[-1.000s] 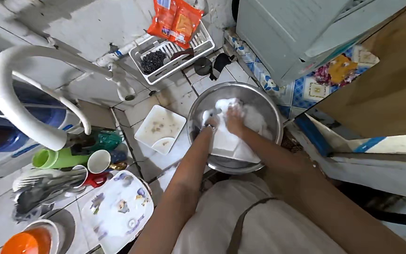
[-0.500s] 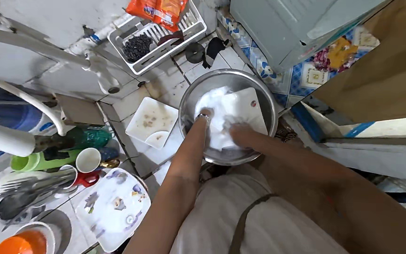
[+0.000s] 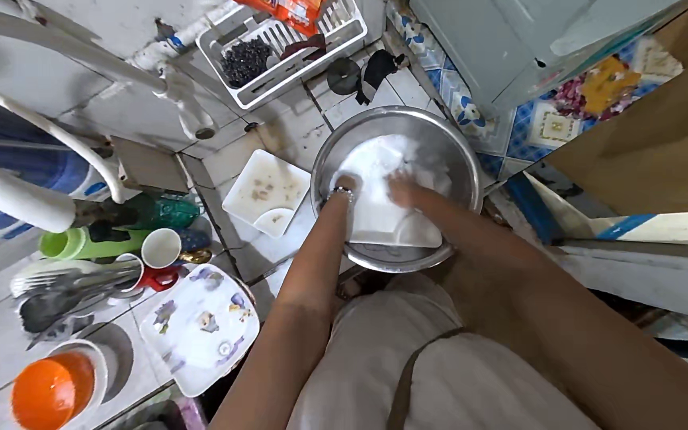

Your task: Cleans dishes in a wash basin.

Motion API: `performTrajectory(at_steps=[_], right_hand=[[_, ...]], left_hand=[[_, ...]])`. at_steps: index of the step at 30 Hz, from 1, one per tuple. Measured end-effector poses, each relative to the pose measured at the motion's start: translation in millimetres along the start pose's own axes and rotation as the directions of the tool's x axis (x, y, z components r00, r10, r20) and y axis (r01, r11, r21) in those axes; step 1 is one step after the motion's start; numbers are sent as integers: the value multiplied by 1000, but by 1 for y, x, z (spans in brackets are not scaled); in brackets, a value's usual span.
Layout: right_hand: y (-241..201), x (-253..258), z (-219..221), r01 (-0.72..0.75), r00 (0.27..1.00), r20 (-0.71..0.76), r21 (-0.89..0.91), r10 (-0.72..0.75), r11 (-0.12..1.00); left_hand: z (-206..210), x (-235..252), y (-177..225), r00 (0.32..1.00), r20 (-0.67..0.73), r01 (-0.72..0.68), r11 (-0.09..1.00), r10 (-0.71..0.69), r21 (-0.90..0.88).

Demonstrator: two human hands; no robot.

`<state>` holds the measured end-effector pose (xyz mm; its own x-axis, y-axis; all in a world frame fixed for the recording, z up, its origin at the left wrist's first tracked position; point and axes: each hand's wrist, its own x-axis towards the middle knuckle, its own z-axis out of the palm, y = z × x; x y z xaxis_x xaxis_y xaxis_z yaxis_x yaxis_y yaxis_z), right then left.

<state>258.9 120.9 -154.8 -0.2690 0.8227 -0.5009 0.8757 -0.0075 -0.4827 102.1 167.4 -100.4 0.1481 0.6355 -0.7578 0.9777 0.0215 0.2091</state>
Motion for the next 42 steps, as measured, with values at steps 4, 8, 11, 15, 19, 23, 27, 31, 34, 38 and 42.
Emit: performTrajectory(at_steps=[4, 8, 11, 15, 19, 23, 27, 31, 34, 38, 42], right_hand=[[-42, 0, 13, 141, 989, 33, 79, -144, 987], [-62, -23, 17, 172, 979, 84, 172, -188, 970], [-72, -55, 7, 130, 962, 219, 160, -164, 979], [-69, -86, 8, 190, 954, 222, 69, -200, 979], [-70, -119, -11, 64, 970, 242, -133, -31, 989], [-25, -113, 3, -44, 970, -241, -64, 27, 997], [-2, -77, -17, -110, 955, -290, -124, 70, 986], [-6, -50, -24, -55, 971, -238, -125, 24, 991], [-9, -26, -18, 9, 972, -235, -76, -26, 997], [6, 1, -5, 184, 938, -308, 49, -160, 982], [8, -15, -30, 70, 929, -356, -108, -105, 992]], left_hand=[[2, 5, 1, 992, -114, -68, 996, 61, -59], [12, 17, -7, 994, -108, -33, 994, 22, -103], [15, 16, 0, 994, -108, 18, 1000, -18, 0], [14, 10, 0, 985, -159, 60, 994, -73, -88], [8, 1, -11, 985, -163, 34, 995, -48, -89], [14, -40, -2, 999, 36, -18, 971, 10, 240], [31, -71, 9, 995, 98, -61, 834, 8, 549], [38, -81, -6, 957, 290, -165, 776, -24, 609], [54, -71, 11, 959, 275, -207, 844, 74, 495], [68, -49, 39, 941, 265, -306, 860, 209, 409], [54, -22, 51, 928, 238, -353, 881, 286, 317]])
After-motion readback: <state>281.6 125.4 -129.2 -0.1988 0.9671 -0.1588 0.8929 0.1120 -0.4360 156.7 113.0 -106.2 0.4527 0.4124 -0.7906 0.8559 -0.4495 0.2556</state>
